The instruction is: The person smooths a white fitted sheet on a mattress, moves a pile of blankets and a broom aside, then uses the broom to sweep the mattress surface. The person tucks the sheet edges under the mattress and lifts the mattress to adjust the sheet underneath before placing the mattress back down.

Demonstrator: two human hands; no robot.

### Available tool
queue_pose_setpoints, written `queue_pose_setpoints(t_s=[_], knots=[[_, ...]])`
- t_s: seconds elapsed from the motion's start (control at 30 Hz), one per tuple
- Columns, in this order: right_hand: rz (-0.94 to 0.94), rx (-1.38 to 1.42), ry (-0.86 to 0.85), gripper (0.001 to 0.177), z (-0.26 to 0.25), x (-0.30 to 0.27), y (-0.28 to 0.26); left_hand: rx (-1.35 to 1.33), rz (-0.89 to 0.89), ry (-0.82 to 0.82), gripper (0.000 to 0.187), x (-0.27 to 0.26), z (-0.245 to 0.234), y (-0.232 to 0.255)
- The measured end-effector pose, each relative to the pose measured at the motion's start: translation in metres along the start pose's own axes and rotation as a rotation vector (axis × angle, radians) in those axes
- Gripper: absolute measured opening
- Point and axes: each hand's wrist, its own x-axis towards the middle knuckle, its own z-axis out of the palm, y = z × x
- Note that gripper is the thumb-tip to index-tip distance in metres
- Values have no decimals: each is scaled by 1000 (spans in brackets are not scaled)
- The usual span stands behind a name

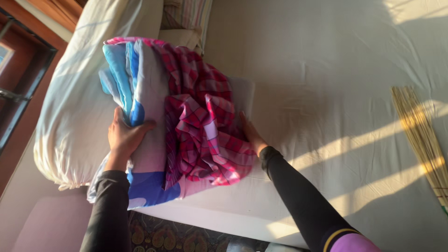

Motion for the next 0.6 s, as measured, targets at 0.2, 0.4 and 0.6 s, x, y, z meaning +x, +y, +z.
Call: queue_pose_setpoints(t_s=[0.2, 0.4, 0.6], knots=[[260, -414, -386, 84, 106, -34, -7, 316, -82, -75, 126, 12, 82, -83], [269, -674, -422, 101, 150, -25, 43, 287, 123, 136, 128, -3, 100, -66], [192, -856, -425, 87, 141, -4, 44, 352, 432, 125, 111, -19, 110, 5]])
